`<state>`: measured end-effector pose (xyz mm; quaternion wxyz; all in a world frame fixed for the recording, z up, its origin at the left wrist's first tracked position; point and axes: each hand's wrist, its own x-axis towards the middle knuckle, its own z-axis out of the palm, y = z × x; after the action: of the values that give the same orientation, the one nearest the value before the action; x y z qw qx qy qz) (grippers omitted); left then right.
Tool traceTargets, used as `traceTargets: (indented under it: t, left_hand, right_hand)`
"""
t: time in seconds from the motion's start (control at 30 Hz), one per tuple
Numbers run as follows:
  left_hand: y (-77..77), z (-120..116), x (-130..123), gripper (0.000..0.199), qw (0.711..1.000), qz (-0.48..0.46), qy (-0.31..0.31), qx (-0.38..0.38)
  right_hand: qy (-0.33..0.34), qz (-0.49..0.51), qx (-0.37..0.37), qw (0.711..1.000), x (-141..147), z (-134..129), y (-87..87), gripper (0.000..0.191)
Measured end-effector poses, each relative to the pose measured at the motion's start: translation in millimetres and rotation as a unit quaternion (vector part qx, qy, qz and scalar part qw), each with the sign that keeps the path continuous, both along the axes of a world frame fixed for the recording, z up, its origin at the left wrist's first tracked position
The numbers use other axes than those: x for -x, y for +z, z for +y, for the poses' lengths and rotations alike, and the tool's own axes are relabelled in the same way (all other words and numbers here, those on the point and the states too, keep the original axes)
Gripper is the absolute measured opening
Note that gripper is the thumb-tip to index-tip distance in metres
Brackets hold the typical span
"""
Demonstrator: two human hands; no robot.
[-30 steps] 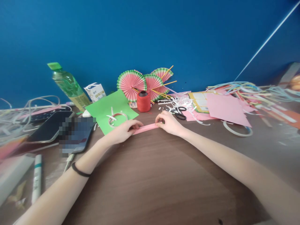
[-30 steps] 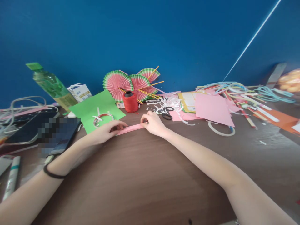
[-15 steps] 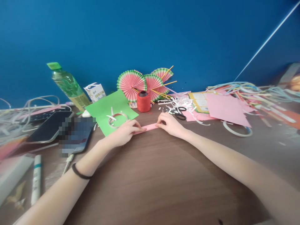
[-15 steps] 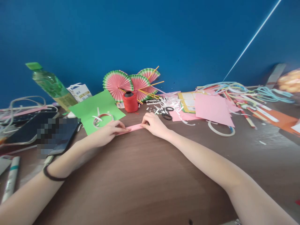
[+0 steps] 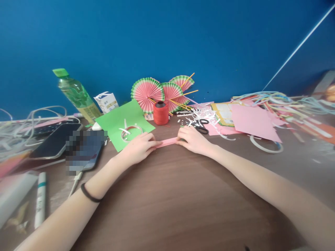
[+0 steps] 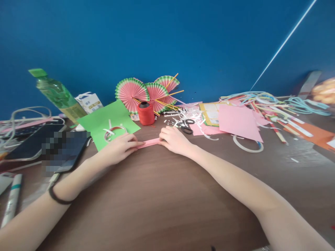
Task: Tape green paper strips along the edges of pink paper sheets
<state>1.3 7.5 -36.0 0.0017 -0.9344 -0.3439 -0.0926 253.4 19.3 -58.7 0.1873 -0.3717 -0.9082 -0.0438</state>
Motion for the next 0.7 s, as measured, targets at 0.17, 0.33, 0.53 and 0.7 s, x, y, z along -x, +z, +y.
traceTargets:
  t: [0.17, 0.33, 0.53, 0.7]
  left_hand:
    - [2.4, 0.8, 1.5, 0.035, 0.999, 0.007, 0.029, -0.020]
    - [8.0, 2.4, 2.1, 0.031, 0.985, -0.112, 0.098, 0.083]
    - [6.6, 6.5, 6.7, 0.030, 0.981, -0.095, 0.091, 0.143]
    - [4.6, 6.2, 6.4, 0.030, 0.991, -0.052, 0.075, 0.101]
  right_hand:
    - [0.036, 0.055, -0.010, 0.998, -0.6, 4.1, -5.0, 0.024]
    - [0.014, 0.167, 0.040, 0.985, 0.7, 1.5, -2.4, 0.019]
    - [0.035, 0.147, 0.090, 0.984, -1.7, 4.1, -1.7, 0.019]
    - [0.080, 0.058, 0.031, 0.995, -3.3, 6.7, -0.7, 0.027]
